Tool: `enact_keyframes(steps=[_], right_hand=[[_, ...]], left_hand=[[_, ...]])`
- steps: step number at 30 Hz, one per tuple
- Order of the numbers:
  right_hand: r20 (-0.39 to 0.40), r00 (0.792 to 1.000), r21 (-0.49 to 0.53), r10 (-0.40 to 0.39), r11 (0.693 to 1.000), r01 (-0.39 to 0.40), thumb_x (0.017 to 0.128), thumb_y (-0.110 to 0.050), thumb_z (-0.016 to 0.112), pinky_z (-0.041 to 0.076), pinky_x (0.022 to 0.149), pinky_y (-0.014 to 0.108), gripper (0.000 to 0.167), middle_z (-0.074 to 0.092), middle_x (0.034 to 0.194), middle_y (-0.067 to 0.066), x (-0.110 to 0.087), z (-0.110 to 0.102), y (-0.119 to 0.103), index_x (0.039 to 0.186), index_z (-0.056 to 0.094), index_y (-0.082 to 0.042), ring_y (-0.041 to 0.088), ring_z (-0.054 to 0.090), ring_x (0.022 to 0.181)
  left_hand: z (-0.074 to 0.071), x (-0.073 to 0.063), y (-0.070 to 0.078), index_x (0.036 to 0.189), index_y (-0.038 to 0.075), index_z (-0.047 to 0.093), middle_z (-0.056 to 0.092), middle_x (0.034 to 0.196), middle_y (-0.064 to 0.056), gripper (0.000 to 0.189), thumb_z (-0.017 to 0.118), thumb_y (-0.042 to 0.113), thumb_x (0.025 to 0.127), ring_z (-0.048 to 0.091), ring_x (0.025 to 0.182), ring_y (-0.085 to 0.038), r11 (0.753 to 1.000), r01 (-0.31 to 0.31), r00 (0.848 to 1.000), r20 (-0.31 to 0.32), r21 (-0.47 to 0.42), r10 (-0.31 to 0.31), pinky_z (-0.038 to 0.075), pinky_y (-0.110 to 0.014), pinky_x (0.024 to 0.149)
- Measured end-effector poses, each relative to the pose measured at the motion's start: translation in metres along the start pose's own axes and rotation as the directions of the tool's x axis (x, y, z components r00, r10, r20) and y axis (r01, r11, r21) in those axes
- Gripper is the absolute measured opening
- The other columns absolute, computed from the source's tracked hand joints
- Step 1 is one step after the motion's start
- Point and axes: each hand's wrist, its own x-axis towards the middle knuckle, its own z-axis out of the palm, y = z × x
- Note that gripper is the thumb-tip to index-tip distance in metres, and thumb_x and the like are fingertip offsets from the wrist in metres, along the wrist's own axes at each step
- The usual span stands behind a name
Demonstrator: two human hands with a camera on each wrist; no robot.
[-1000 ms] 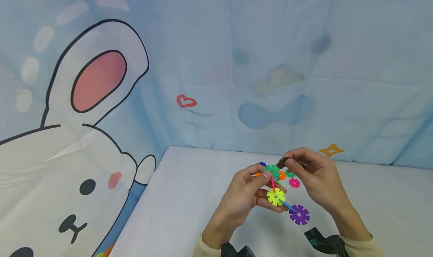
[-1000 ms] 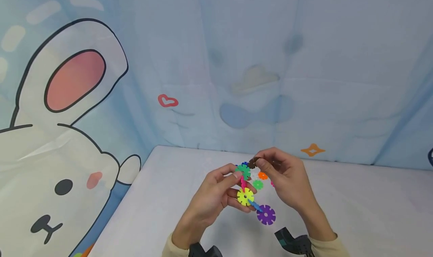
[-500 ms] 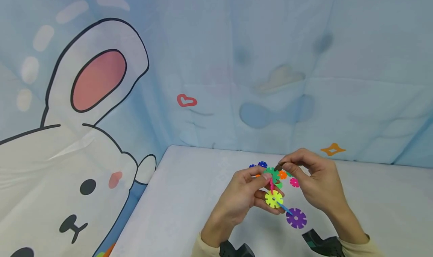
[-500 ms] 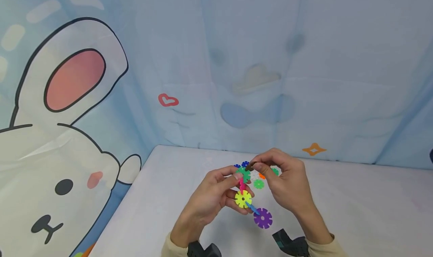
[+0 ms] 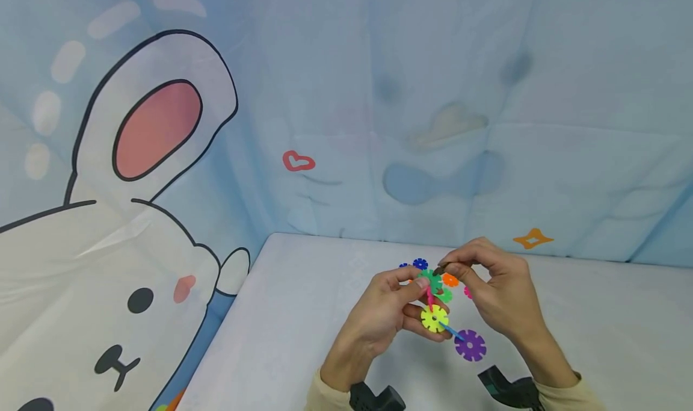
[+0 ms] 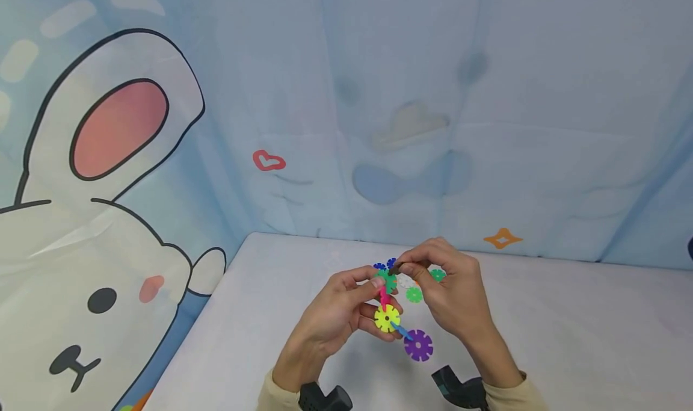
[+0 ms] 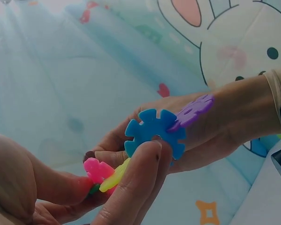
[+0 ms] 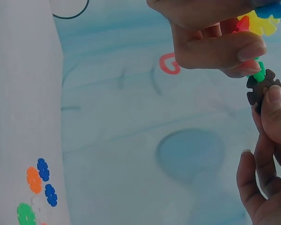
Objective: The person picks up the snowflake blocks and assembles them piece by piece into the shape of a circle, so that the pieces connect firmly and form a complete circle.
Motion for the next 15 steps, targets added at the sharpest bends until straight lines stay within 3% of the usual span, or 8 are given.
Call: enact_keyframes(steps=[7,12,15], right_hand=[[-0.005,0.999,0.029,0.032,0.999,-0.032,0.082,0.021,0.077,0.05,0.074,0.013,0.032,0.074,0.089,-0.01,-0.0008,0.0034,0.0023,0.089,0.079,-0.01,0.002,0.065,0.084],[0.013,0.997,0.03,0.075,0.997,-0.076,0.084,0.018,0.077,0.051,0.074,0.013,0.031,0.073,0.089,-0.009,-0.0019,0.0047,0.004,0.09,0.079,-0.012,0.002,0.065,0.083],[0.011,0.997,0.04,0.081,0.996,-0.081,0.084,0.018,0.077,0.051,0.073,0.014,0.032,0.074,0.088,-0.006,-0.0023,0.0059,0.005,0.091,0.08,-0.013,0.003,0.065,0.082]], left_hand=[[-0.003,0.0013,-0.0014,0.114,0.003,0.065,0.077,0.098,-0.013,0.018,0.055,0.017,0.111,0.075,0.096,-0.046,0.998,0.046,0.999,-0.003,-0.051,-0.046,0.062,-0.058,0.08],[-0.0028,0.0023,-0.0015,0.114,0.002,0.066,0.076,0.095,-0.012,0.018,0.056,0.016,0.11,0.08,0.088,-0.035,0.995,0.067,0.998,-0.011,-0.077,-0.068,0.062,-0.06,0.081],[-0.0025,0.0033,-0.002,0.114,0.002,0.066,0.076,0.093,-0.011,0.018,0.056,0.016,0.11,0.08,0.088,-0.036,0.995,0.067,0.998,-0.01,-0.075,-0.068,0.062,-0.06,0.081]])
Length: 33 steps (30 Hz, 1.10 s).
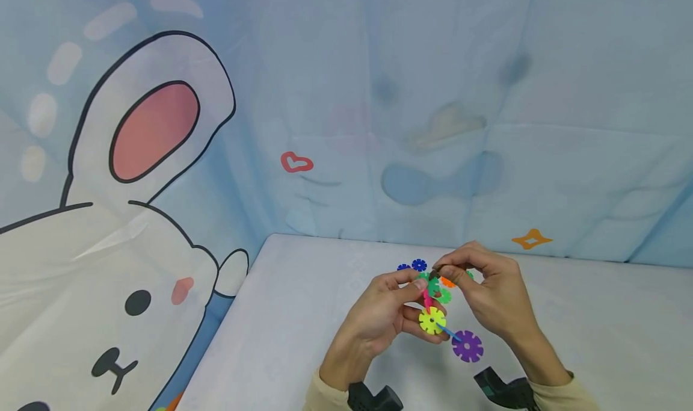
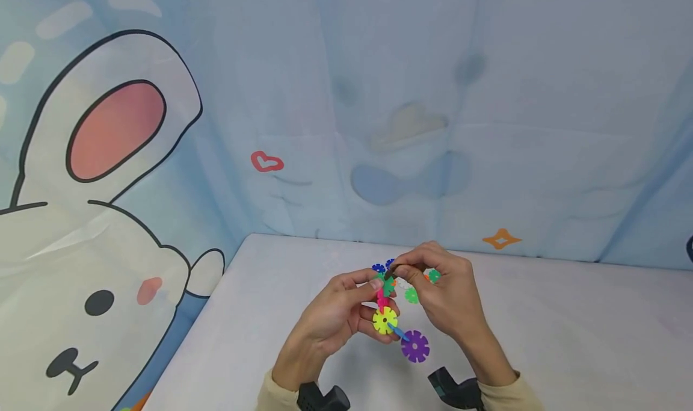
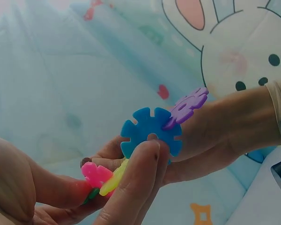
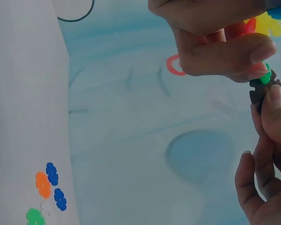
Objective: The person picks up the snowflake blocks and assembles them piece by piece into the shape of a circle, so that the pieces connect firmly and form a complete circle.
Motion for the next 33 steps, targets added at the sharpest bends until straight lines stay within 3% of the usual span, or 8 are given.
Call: enact_keyframes(steps=[4,8,14,17,22,26,29,33], right_hand=[[0.018,1.0,-0.008,0.004,1.0,-0.004,0.086,0.015,0.077,0.052,0.077,0.011,0.031,0.076,0.092,-0.004,0.0,0.001,0.003,0.097,0.081,-0.013,0.001,0.066,0.085],[0.077,0.996,-0.045,0.055,0.998,-0.052,0.095,0.004,0.074,0.053,0.083,0.009,0.031,0.079,0.107,0.0,0.0,0.001,0.011,0.12,0.08,-0.014,-0.006,0.066,0.096],[0.103,0.979,-0.246,0.174,0.959,-0.144,0.101,-0.013,0.072,0.059,0.08,0.02,0.04,0.078,0.117,0.011,-0.006,0.009,0.044,0.141,0.068,-0.009,0.01,0.069,0.098],[0.181,0.952,-0.342,0.248,0.923,-0.175,0.1,-0.012,0.073,0.064,0.087,0.046,0.042,0.074,0.126,0.02,-0.012,0.019,0.067,0.141,0.066,-0.003,0.033,0.07,0.105],[0.37,0.888,-0.426,0.271,0.899,-0.097,0.099,-0.013,0.073,0.047,0.104,0.077,0.054,0.055,0.152,0.028,-0.025,0.045,0.099,0.149,0.058,-0.003,0.057,0.052,0.133],[0.468,0.862,-0.405,0.193,0.914,0.015,0.101,-0.021,0.07,0.034,0.112,0.082,0.061,0.043,0.163,0.027,-0.034,0.064,0.119,0.157,0.05,-0.007,0.062,0.036,0.147],[0.535,0.822,-0.411,0.195,0.91,0.051,0.101,-0.017,0.065,0.028,0.116,0.082,0.065,0.04,0.167,0.02,-0.037,0.074,0.133,0.162,0.044,-0.018,0.061,0.027,0.153],[0.575,0.787,-0.471,0.221,0.877,0.098,0.096,-0.012,0.07,0.034,0.113,0.082,0.067,0.047,0.165,0.012,-0.032,0.078,0.137,0.159,0.051,-0.027,0.061,0.03,0.152]], left_hand=[[-0.001,0.001,0.0,0.109,0.004,0.063,0.075,0.092,-0.009,0.016,0.051,0.015,0.111,0.081,0.082,-0.031,1.0,-0.007,1.0,0.019,0.013,0.007,0.062,-0.058,0.082],[-0.006,0.005,0.002,0.101,0.007,0.057,0.073,0.096,-0.007,0.017,0.047,0.015,0.112,0.081,0.081,-0.021,1.0,-0.017,1.0,0.008,0.001,0.017,0.063,-0.056,0.085],[-0.028,0.006,0.008,0.119,0.003,0.054,0.07,0.102,-0.01,0.021,0.047,0.021,0.11,0.077,0.103,-0.039,0.993,-0.082,0.989,-0.128,-0.084,0.07,0.062,-0.053,0.087],[-0.039,0.007,0.01,0.113,0.009,0.049,0.063,0.094,-0.006,0.02,0.042,0.027,0.112,0.08,0.092,-0.031,0.984,-0.108,0.983,-0.166,-0.143,0.083,0.059,-0.057,0.091],[-0.047,0.01,0.009,0.106,0.013,0.048,0.058,0.092,-0.003,0.028,0.032,0.033,0.116,0.08,0.089,-0.027,0.976,-0.119,0.979,-0.184,-0.184,0.085,0.055,-0.062,0.098],[-0.047,0.012,0.005,0.111,0.013,0.047,0.06,0.095,-0.003,0.023,0.031,0.029,0.115,0.08,0.087,-0.023,0.983,-0.101,0.985,-0.154,-0.156,0.077,0.059,-0.061,0.094],[-0.047,0.014,0.003,0.114,0.01,0.048,0.064,0.1,-0.004,0.023,0.033,0.027,0.113,0.08,0.083,-0.018,0.987,-0.081,0.991,-0.113,-0.137,0.065,0.065,-0.055,0.086],[-0.046,0.015,0.003,0.114,0.011,0.052,0.069,0.102,-0.003,0.023,0.036,0.027,0.111,0.08,0.084,-0.016,0.991,-0.061,0.995,-0.084,-0.12,0.051,0.066,-0.05,0.079]])
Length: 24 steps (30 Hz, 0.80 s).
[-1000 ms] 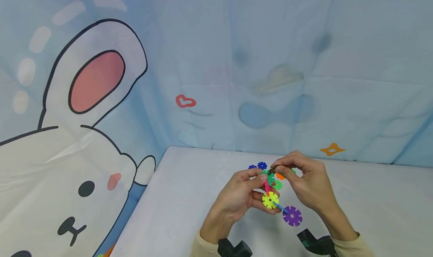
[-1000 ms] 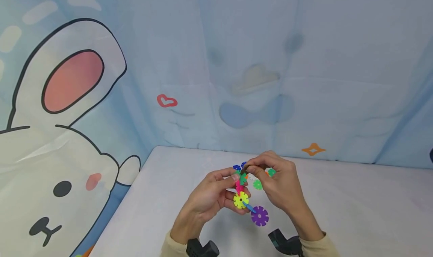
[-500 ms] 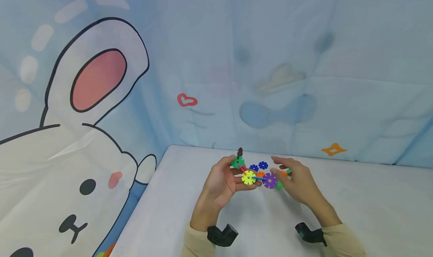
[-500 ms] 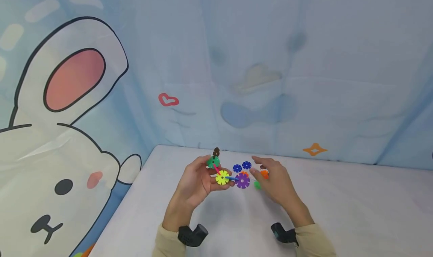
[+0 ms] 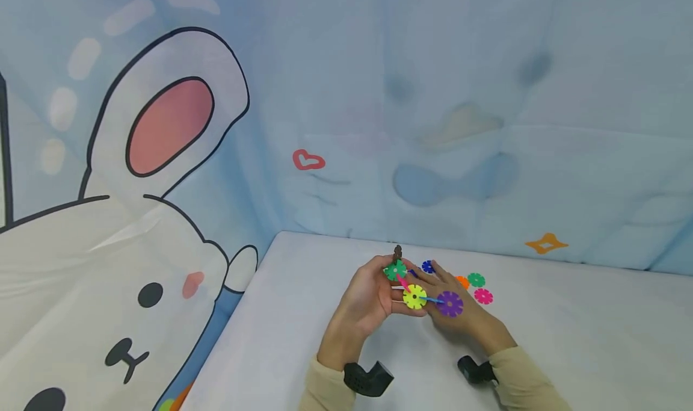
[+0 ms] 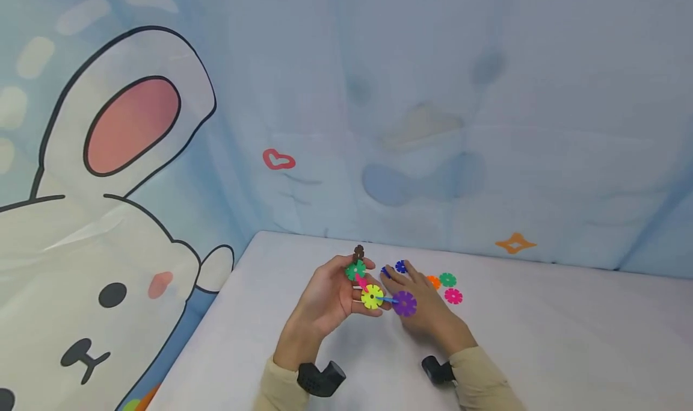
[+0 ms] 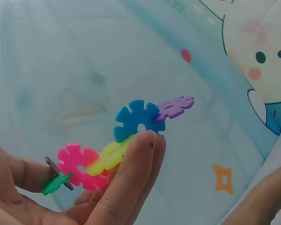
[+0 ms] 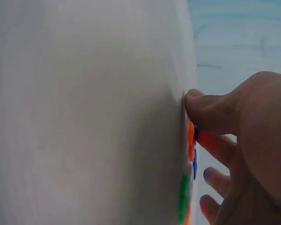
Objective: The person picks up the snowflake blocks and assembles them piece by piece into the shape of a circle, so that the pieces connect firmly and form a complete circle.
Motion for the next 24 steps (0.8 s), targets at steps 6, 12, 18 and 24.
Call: enact_keyframes(steps=[6,12,18,24], right_hand=[[-0.057,0.998,-0.031,0.037,0.999,-0.039,0.083,-0.018,0.09,0.053,0.099,0.075,0.043,0.079,0.119,0.013,-0.002,-0.028,-0.015,0.123,0.079,-0.009,0.053,0.055,0.134],[-0.129,0.989,0.027,0.069,0.997,-0.066,0.086,-0.013,0.088,0.06,0.093,0.065,0.028,0.081,0.106,0.011,0.0,-0.032,-0.017,0.112,0.082,-0.005,0.048,0.06,0.122],[-0.038,0.995,0.053,0.09,0.995,-0.088,0.093,-0.01,0.081,0.058,0.093,0.069,0.018,0.08,0.101,0.011,0.004,-0.029,-0.014,0.11,0.082,-0.006,0.052,0.058,0.123],[-0.066,0.998,-0.056,-0.005,0.998,0.001,0.081,-0.001,0.087,0.06,0.081,0.047,0.019,0.068,0.068,0.002,0.009,-0.031,-0.007,0.099,0.082,-0.005,0.03,0.064,0.084]], left_hand=[[0.004,0.001,-0.002,0.11,0.012,0.057,0.074,0.092,-0.002,0.028,0.038,0.032,0.112,0.079,0.082,-0.016,1.0,-0.005,1.0,0.031,0.029,0.004,0.067,-0.043,0.07],[0.006,-0.001,-0.001,0.11,0.013,0.058,0.076,0.09,-0.001,0.028,0.036,0.03,0.113,0.08,0.08,-0.014,0.999,-0.008,0.997,0.074,0.033,0.006,0.067,-0.037,0.065],[0.008,-0.002,-0.001,0.112,0.01,0.059,0.076,0.09,0.0,0.03,0.036,0.03,0.114,0.08,0.08,-0.012,0.997,-0.024,0.993,0.115,0.069,0.015,0.067,-0.037,0.065],[0.01,-0.002,0.0,0.105,0.006,0.063,0.076,0.089,-0.003,0.038,0.039,0.034,0.114,0.079,0.078,-0.013,0.992,-0.042,0.993,0.112,0.116,0.029,0.066,-0.037,0.065]])
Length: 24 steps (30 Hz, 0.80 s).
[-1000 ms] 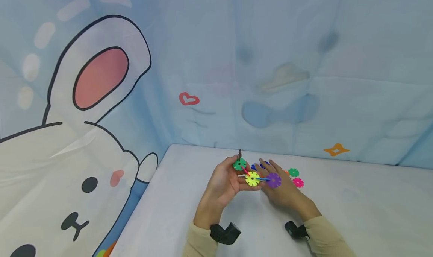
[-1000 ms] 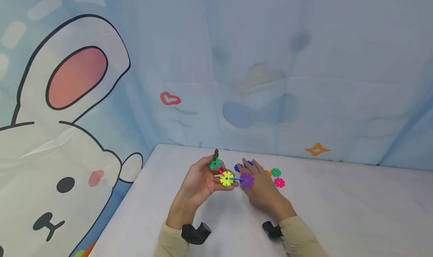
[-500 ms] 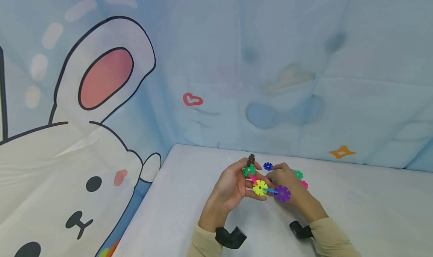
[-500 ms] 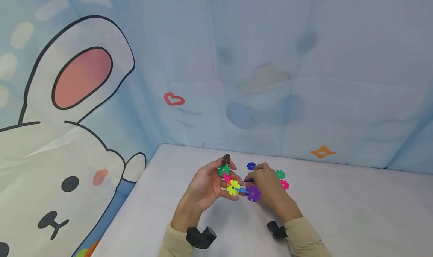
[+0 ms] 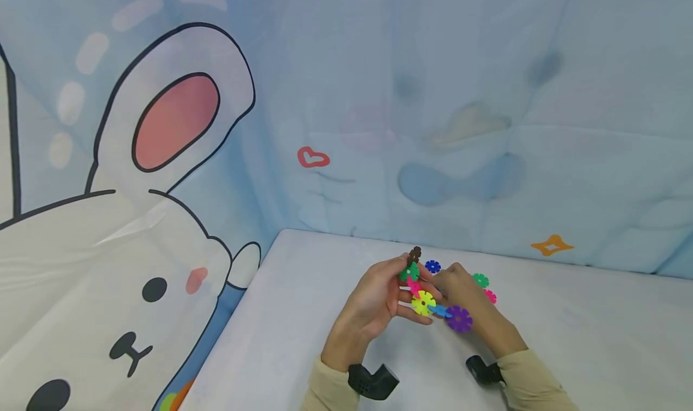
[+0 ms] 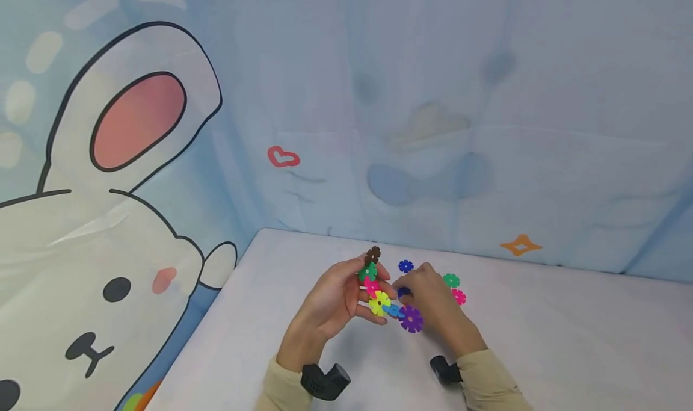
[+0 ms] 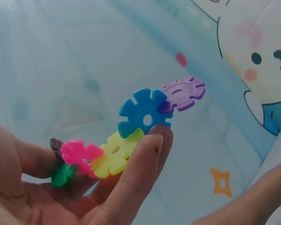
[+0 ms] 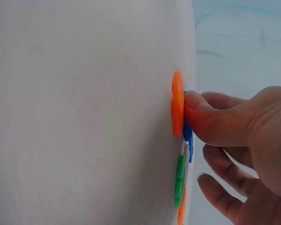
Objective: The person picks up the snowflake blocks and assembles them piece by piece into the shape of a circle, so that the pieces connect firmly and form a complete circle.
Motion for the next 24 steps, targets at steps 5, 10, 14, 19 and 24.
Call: enact_keyframes(steps=[5,10,14,19,24], right_hand=[[0.073,0.994,0.072,0.076,0.994,-0.082,0.081,-0.003,0.089,0.061,0.079,0.043,0.029,0.069,0.083,0.004,-0.001,-0.005,0.003,0.108,0.081,-0.002,0.022,0.062,0.08],[0.009,0.991,0.211,0.137,0.968,-0.136,0.083,0.001,0.086,0.059,0.068,0.028,0.015,0.064,0.083,-0.001,-0.011,-0.018,0.002,0.095,0.078,-0.006,0.013,0.059,0.075],[-0.216,0.968,0.284,0.127,0.957,-0.062,0.089,-0.003,0.083,0.055,0.063,0.02,0.011,0.07,0.086,-0.001,-0.02,-0.042,-0.002,0.097,0.077,-0.008,0.008,0.062,0.073],[-0.329,0.921,0.442,0.209,0.896,-0.045,0.101,-0.011,0.073,0.058,0.066,0.016,0.015,0.075,0.096,0.008,-0.028,-0.081,-0.022,0.114,0.074,-0.005,0.003,0.07,0.077],[-0.303,0.911,0.576,0.279,0.816,-0.058,0.106,-0.017,0.066,0.056,0.065,0.018,0.019,0.069,0.09,0.006,-0.036,-0.107,-0.042,0.121,0.069,-0.005,0.008,0.066,0.075]], left_hand=[[0.002,-0.001,0.001,0.1,0.007,0.063,0.076,0.09,-0.003,0.037,0.039,0.032,0.114,0.079,0.081,-0.012,1.0,-0.005,1.0,0.005,0.01,0.004,0.066,-0.037,0.065],[0.003,-0.002,0.002,0.097,0.007,0.063,0.076,0.089,-0.002,0.04,0.038,0.033,0.115,0.079,0.08,-0.011,1.0,0.015,1.0,0.004,0.018,-0.015,0.067,-0.037,0.065],[0.005,-0.003,0.003,0.102,0.009,0.061,0.074,0.09,0.0,0.038,0.037,0.034,0.116,0.079,0.08,-0.011,1.0,0.022,1.0,0.011,0.018,-0.022,0.066,-0.038,0.064],[0.008,-0.005,0.003,0.111,0.003,0.063,0.074,0.088,-0.001,0.041,0.04,0.036,0.115,0.079,0.078,-0.011,0.998,0.008,1.0,0.023,0.062,-0.01,0.066,-0.036,0.061],[0.01,-0.006,0.002,0.121,-0.002,0.067,0.075,0.09,-0.003,0.047,0.045,0.04,0.114,0.079,0.079,-0.012,0.995,0.017,1.0,0.013,0.101,-0.018,0.065,-0.034,0.06]])
